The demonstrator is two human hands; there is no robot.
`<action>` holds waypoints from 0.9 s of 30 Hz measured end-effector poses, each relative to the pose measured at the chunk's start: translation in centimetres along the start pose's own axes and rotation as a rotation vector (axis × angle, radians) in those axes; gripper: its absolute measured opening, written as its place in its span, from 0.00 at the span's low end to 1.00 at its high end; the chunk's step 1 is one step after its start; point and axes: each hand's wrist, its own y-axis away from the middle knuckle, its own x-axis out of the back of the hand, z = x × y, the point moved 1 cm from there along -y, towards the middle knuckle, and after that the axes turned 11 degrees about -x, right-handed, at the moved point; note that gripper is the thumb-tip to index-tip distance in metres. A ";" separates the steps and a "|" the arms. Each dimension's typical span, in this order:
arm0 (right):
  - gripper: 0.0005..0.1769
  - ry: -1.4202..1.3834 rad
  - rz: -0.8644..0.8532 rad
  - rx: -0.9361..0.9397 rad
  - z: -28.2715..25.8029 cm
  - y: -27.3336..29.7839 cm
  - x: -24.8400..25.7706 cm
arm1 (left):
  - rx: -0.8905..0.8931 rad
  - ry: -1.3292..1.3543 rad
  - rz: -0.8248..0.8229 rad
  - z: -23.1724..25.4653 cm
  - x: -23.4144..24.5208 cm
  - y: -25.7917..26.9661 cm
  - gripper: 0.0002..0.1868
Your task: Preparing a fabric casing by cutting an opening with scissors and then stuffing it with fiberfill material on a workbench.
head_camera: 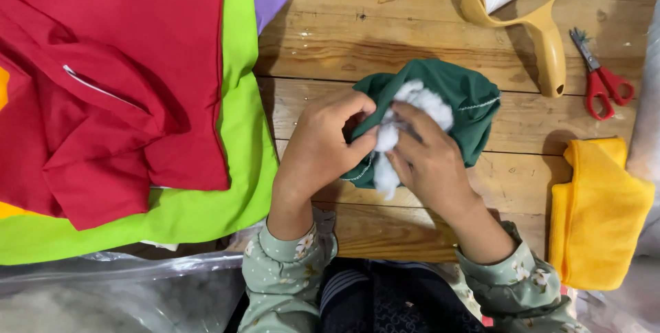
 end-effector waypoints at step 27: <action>0.09 -0.106 -0.109 -0.035 1.1 -0.3 0.6 | -0.071 -0.265 -0.166 0.4 -2.8 -0.4 0.26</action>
